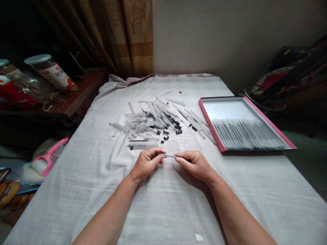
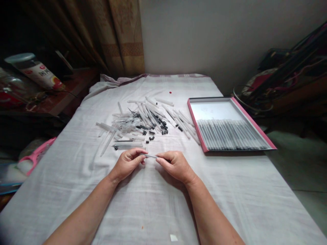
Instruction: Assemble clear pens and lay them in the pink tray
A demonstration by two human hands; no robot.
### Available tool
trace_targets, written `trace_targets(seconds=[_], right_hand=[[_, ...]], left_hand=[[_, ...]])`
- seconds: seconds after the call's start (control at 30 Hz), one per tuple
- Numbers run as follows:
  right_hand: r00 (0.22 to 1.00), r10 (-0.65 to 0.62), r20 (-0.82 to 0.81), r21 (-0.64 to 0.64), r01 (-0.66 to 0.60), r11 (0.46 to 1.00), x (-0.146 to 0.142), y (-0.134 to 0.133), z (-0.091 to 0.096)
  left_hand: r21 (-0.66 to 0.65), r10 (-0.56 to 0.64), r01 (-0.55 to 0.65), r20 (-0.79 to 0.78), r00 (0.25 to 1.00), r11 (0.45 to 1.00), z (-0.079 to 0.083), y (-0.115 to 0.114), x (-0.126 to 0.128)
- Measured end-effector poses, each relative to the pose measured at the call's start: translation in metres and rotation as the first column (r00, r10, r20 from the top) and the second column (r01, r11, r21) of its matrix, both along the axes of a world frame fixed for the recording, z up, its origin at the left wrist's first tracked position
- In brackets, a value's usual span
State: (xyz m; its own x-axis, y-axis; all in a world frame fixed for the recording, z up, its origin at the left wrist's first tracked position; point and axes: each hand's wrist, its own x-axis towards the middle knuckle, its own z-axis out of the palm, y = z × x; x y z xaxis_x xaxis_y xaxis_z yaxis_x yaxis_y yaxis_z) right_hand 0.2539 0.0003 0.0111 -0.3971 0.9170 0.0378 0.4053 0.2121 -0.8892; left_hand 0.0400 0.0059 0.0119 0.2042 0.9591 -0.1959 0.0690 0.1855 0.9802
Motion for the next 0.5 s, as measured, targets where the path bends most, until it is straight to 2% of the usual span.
trace_targets(seconds=[0.3,0.37,0.43,0.5], right_hand=[[0.998,-0.017,0.066,0.032,0.015,0.999,-0.006,-0.001,0.003],[0.994,-0.042,0.098,0.073,0.035,0.997,-0.005,-0.001,0.007],[0.987,-0.135,0.090,0.167,0.119,0.979,0.005,0.002,0.012],[0.943,-0.333,0.020,0.289,0.314,0.904,0.026,0.008,0.016]], left_hand=[[0.019,-0.025,0.025,-0.010,1.000,0.999,-0.003,0.002,0.000],[0.025,-0.028,0.028,0.004,1.000,0.999,-0.002,0.003,0.001],[0.027,-0.025,0.024,0.031,0.999,0.999,-0.002,0.004,0.000],[0.026,-0.010,0.009,0.045,0.999,1.000,-0.002,0.005,-0.001]])
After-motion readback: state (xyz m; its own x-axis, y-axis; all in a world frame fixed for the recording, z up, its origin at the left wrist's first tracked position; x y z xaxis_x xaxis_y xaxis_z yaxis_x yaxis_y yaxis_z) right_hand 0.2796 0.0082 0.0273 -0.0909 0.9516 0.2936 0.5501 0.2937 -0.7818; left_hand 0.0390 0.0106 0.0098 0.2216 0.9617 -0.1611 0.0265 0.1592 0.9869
